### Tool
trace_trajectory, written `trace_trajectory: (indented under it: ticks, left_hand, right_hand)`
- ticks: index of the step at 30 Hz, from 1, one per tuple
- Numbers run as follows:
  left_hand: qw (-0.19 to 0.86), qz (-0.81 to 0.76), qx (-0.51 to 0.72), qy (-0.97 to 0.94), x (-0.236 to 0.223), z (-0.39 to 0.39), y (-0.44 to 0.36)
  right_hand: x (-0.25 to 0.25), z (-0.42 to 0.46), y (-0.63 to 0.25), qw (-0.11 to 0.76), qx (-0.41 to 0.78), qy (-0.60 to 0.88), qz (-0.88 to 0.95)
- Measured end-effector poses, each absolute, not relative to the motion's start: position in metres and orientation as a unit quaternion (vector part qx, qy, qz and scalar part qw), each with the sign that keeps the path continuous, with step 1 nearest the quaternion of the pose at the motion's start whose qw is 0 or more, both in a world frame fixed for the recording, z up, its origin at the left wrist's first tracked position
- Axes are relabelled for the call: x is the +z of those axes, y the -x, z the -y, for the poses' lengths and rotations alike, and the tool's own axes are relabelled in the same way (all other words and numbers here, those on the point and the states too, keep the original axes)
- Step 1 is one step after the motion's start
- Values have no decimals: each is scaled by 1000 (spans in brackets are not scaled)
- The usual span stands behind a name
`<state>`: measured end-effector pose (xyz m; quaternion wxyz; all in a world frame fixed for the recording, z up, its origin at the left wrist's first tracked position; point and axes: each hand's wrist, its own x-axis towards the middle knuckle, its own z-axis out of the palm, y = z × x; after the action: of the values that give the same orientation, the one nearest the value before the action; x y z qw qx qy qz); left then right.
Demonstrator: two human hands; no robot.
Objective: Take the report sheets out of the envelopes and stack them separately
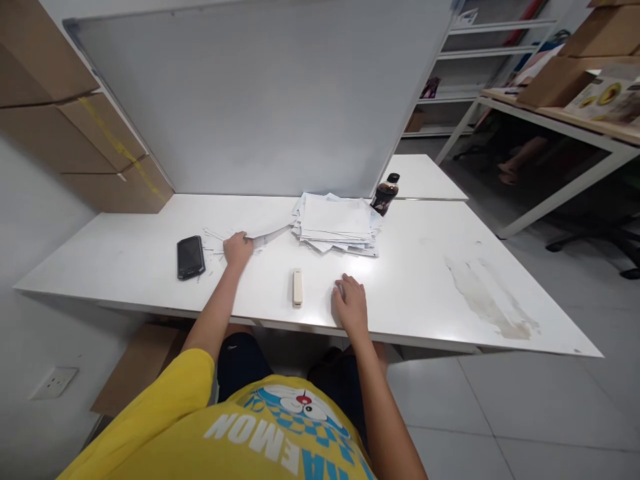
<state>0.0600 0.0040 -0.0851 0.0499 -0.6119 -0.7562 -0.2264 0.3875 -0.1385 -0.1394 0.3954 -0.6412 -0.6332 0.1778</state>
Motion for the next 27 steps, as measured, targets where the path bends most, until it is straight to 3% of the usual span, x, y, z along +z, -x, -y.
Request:
trace_trajectory:
  ticks: [9,13,16,21,24,27]
  left_hand:
    - [80,725,-272,628,-64,10,-64]
    - [121,601,-375,696,-64,55,-73]
    - [132,472,-413,768,-78,116,-79]
    - [79,427,-479,763,-97,212,-86]
    - [43,443,-494,747,-96,244,-84]
    - [59,426,-485,761,-93,257,-78]
  right_hand:
    - [-135,138,-386,397,183,647,625]
    - [-116,150,-384,478,236,631,564]
    - [-92,174,-377,526,361,595,489]
    - [-66,220,-353,393,698,454,389]
    - [-65,235,-334,345,790,379,338]
    - [-66,239,-313,354,831,328,275]
